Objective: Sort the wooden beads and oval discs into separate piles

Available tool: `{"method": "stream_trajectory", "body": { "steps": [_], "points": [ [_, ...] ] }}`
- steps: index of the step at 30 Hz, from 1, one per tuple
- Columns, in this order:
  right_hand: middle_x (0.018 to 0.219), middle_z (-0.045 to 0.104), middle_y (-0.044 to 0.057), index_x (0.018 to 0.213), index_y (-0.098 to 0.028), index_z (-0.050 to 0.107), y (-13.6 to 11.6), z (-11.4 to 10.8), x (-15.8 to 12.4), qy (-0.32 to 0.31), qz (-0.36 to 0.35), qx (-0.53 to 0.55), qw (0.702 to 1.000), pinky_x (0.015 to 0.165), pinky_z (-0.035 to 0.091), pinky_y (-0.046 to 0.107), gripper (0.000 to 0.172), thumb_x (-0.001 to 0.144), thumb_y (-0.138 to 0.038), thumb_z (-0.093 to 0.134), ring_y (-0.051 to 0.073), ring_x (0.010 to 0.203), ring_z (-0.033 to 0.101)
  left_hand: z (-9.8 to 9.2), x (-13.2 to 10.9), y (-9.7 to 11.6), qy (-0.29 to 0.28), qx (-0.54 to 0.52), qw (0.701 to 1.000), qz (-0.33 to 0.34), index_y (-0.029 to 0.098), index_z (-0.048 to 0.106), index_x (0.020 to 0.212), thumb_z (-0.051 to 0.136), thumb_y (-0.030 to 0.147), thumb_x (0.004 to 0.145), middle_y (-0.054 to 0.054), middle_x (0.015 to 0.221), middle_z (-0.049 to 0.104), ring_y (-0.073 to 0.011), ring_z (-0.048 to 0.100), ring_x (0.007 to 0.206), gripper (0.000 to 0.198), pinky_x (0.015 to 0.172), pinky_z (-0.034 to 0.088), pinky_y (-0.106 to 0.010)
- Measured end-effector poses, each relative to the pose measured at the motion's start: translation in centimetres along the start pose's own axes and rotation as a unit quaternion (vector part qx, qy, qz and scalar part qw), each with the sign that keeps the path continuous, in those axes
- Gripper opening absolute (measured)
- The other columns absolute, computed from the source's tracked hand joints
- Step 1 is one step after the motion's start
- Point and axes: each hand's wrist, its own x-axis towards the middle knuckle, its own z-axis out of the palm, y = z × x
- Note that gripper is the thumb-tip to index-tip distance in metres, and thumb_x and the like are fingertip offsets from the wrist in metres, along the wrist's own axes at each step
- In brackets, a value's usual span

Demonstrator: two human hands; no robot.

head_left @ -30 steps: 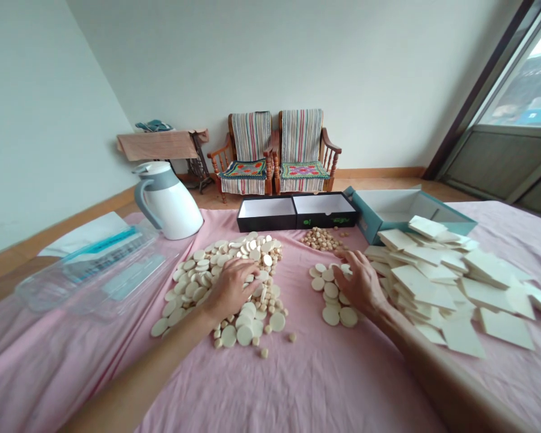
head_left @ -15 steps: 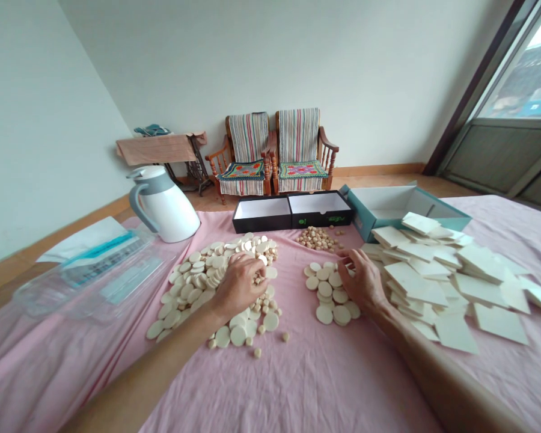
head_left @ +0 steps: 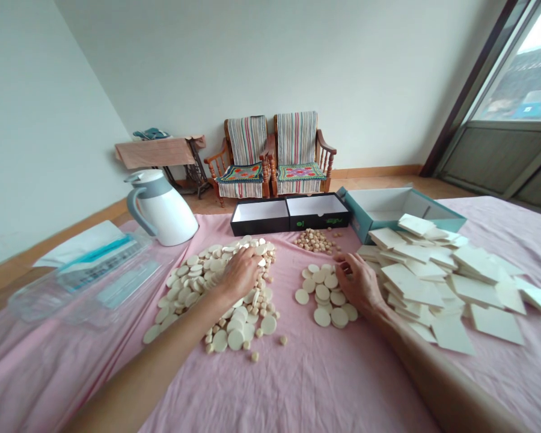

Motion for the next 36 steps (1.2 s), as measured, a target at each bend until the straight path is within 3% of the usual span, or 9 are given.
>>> {"method": "stream_trajectory", "body": {
  "steps": [10, 21, 26, 31, 36],
  "points": [
    [0.082, 0.058, 0.004, 0.092, -0.017, 0.060, 0.0, -0.1, 0.0, -0.007, 0.004, 0.000, 1.000, 0.064, 0.046, 0.026, 0.020, 0.078, -0.021, 0.046, 0.014, 0.065, 0.056, -0.1, 0.3, -0.4, 0.005, -0.002, 1.000, 0.007, 0.017, 0.063, 0.076, 0.054, 0.010, 0.079, -0.007, 0.079, 0.061, -0.0226, 0.055, 0.084, 0.012, 0.079, 0.045, -0.036],
    [0.083, 0.059, 0.005, 0.091, -0.018, 0.059, 0.0, 0.0, 0.0, -0.014, -0.005, -0.003, 1.000, 0.066, 0.046, 0.027, 0.020, 0.078, -0.019, 0.045, 0.015, 0.067, 0.055, 0.0, 0.6, -0.2, 0.022, -0.031, 0.999, -0.019, 0.019, 0.053, 0.072, 0.055, 0.006, 0.070, -0.003, 0.074, 0.058, -0.0198, 0.055, 0.078, 0.013, 0.073, 0.044, -0.032],
    [0.082, 0.059, 0.004, 0.090, -0.018, 0.059, 0.1, 0.0, 0.0, -0.015, -0.004, -0.006, 1.000, 0.066, 0.046, 0.027, 0.020, 0.076, -0.019, 0.045, 0.015, 0.066, 0.056, -0.5, 0.4, 1.2, 0.029, -0.072, 0.996, -0.037, 0.018, 0.054, 0.078, 0.058, 0.007, 0.066, -0.002, 0.078, 0.059, -0.0174, 0.057, 0.076, 0.017, 0.071, 0.047, -0.029],
    [0.083, 0.060, 0.005, 0.090, -0.018, 0.060, 0.0, -0.1, 0.0, -0.015, -0.007, -0.013, 1.000, 0.067, 0.046, 0.027, 0.020, 0.076, -0.018, 0.046, 0.015, 0.067, 0.057, -1.5, -0.4, 4.3, -0.038, -0.271, 0.962, 0.010, 0.018, 0.059, 0.092, 0.062, 0.013, 0.073, -0.001, 0.086, 0.063, -0.0127, 0.059, 0.075, 0.020, 0.067, 0.049, -0.023],
    [0.082, 0.061, 0.004, 0.089, -0.018, 0.060, -0.1, -0.2, 0.1, -0.022, -0.015, -0.019, 0.999, 0.068, 0.045, 0.028, 0.019, 0.077, -0.018, 0.045, 0.015, 0.069, 0.057, -2.6, -1.9, 4.2, -0.124, -0.256, 0.952, 0.116, 0.020, 0.068, 0.088, 0.058, 0.015, 0.082, -0.004, 0.089, 0.066, -0.0164, 0.061, 0.091, 0.012, 0.083, 0.047, -0.028]
  ]
}}
